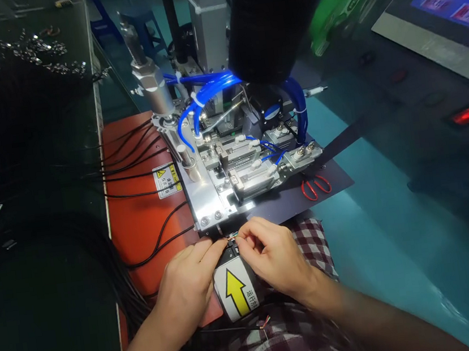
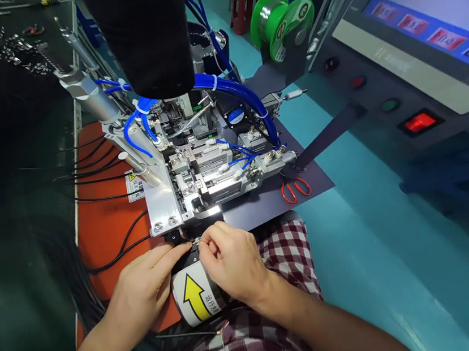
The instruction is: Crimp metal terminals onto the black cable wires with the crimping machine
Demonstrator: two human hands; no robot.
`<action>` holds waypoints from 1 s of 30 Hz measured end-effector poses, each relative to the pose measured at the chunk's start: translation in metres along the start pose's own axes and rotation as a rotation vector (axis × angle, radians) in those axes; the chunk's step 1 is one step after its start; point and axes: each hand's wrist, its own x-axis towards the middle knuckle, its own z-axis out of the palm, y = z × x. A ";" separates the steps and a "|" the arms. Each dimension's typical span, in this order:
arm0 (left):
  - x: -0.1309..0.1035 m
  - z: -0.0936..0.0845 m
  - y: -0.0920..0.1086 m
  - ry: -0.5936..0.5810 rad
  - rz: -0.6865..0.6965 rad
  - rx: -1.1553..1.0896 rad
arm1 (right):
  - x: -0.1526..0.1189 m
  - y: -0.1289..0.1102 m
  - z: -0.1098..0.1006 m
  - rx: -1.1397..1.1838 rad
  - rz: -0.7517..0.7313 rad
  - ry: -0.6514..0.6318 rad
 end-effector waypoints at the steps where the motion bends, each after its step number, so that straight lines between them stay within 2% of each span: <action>1: 0.000 0.000 0.000 0.002 0.004 0.004 | 0.003 0.003 0.000 0.101 0.068 -0.031; 4: -0.002 0.002 -0.001 0.001 0.009 0.024 | 0.008 0.015 0.002 0.481 0.340 -0.176; 6: -0.003 0.003 -0.001 -0.009 0.002 0.039 | 0.010 0.022 0.004 0.616 0.415 -0.237; 9: -0.004 0.003 0.000 -0.024 -0.028 0.067 | 0.009 0.025 0.005 0.688 0.403 -0.223; 13: -0.004 0.000 0.007 -0.027 -0.052 0.140 | 0.009 0.019 0.008 0.645 0.368 -0.154; 17: -0.007 -0.004 0.019 -0.165 -0.118 0.263 | 0.011 0.018 0.012 0.653 0.387 -0.172; 20: -0.011 -0.001 0.023 -0.239 -0.174 0.156 | 0.012 0.022 0.014 0.648 0.381 -0.217; 26: -0.014 0.005 0.017 -0.201 -0.230 0.001 | 0.011 0.024 0.012 0.490 0.326 -0.216; 30: -0.014 0.005 0.016 -0.179 -0.224 -0.003 | 0.012 0.020 0.010 0.593 0.376 -0.264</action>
